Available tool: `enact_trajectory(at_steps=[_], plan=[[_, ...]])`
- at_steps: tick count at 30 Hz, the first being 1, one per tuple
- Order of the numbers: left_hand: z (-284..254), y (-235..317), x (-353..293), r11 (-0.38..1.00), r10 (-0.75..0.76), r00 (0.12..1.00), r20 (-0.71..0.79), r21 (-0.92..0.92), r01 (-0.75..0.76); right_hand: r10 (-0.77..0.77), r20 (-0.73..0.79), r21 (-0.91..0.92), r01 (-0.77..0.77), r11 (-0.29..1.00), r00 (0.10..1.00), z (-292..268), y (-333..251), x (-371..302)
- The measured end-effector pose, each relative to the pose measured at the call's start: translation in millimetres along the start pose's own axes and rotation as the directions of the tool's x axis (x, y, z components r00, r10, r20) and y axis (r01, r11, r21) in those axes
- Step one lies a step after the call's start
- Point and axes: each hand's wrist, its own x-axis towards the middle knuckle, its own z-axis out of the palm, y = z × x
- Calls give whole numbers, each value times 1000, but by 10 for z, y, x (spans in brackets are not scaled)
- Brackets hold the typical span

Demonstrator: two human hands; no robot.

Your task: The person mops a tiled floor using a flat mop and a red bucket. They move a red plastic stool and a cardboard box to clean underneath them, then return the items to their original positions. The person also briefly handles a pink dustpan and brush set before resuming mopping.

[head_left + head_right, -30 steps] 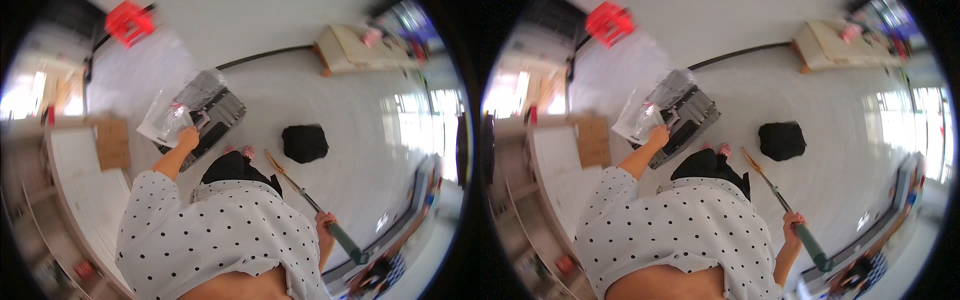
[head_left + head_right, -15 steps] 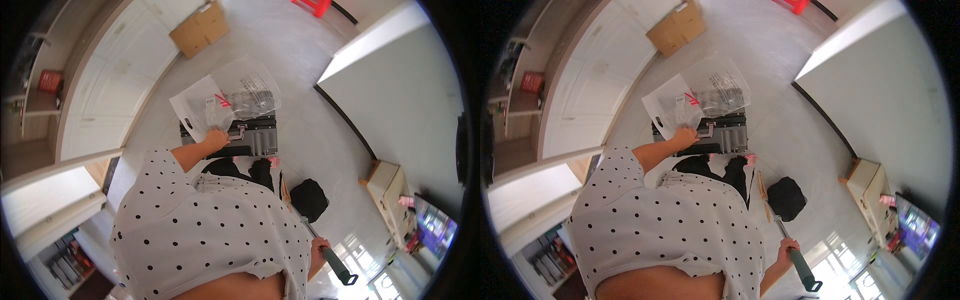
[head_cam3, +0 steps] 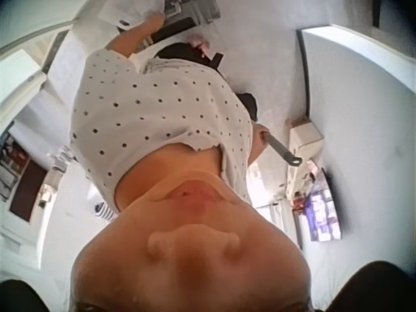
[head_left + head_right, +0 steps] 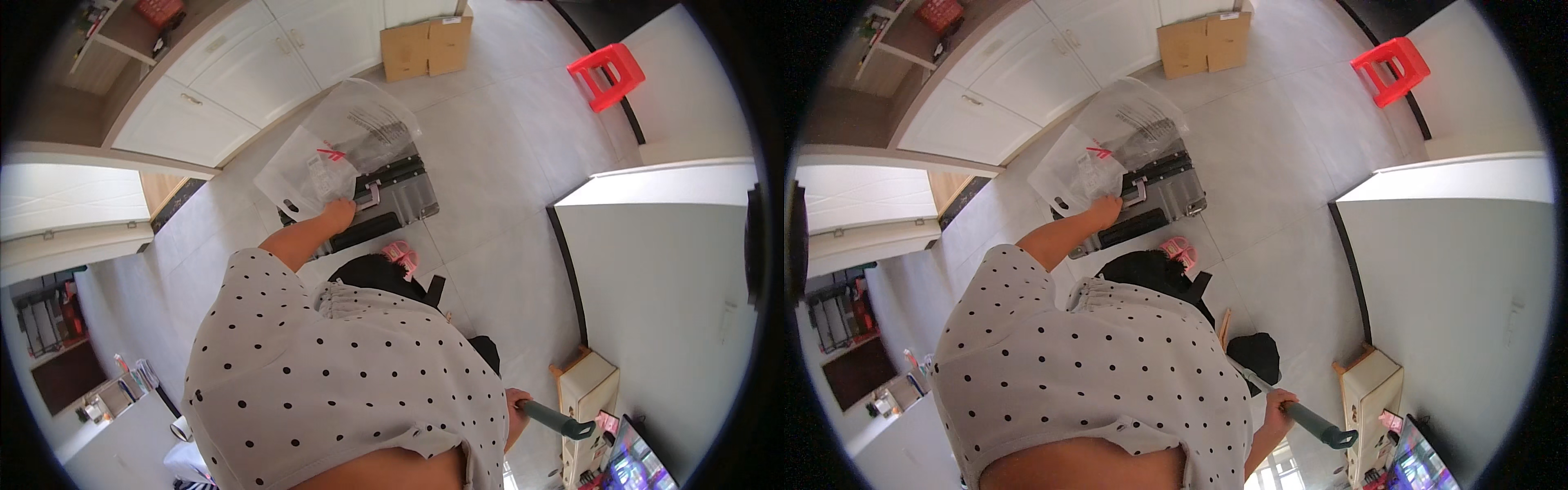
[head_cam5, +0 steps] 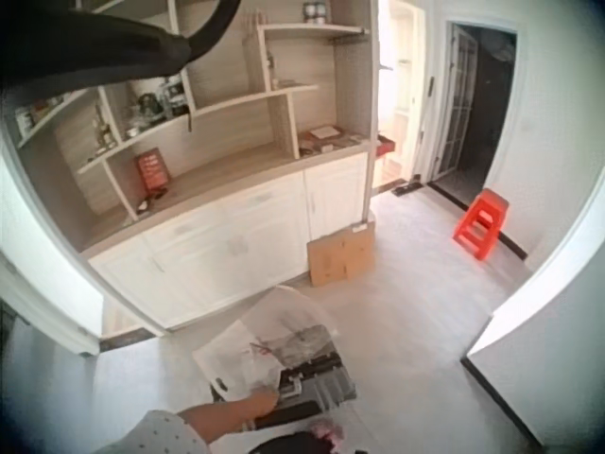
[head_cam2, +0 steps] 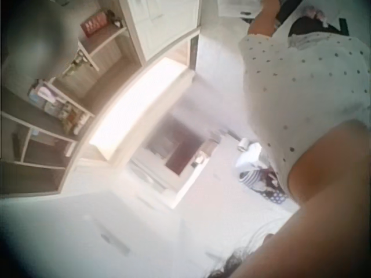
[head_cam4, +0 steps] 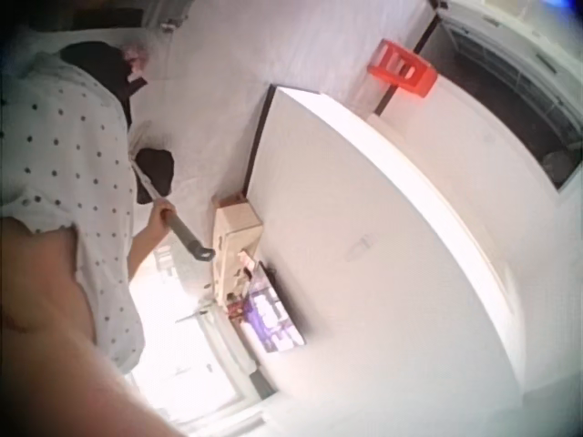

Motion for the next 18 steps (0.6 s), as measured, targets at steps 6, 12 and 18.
enact_trajectory(at_steps=[6, 12, 18], plan=[[116, 136, -85, 991, -80, 997, 19, -108, 82, 16, -27, -3, -16, 1000, 1000, 335, 1, 87], [208, 256, 47, 979, -152, 988, -23, -140, 147, 72, -32, 47, -70, 996, 997, 534, 63, -109], [221, 136, 6, 989, -91, 994, -67, -124, 82, 34, 68, -22, -33, 999, 997, 694, -2, -300]])
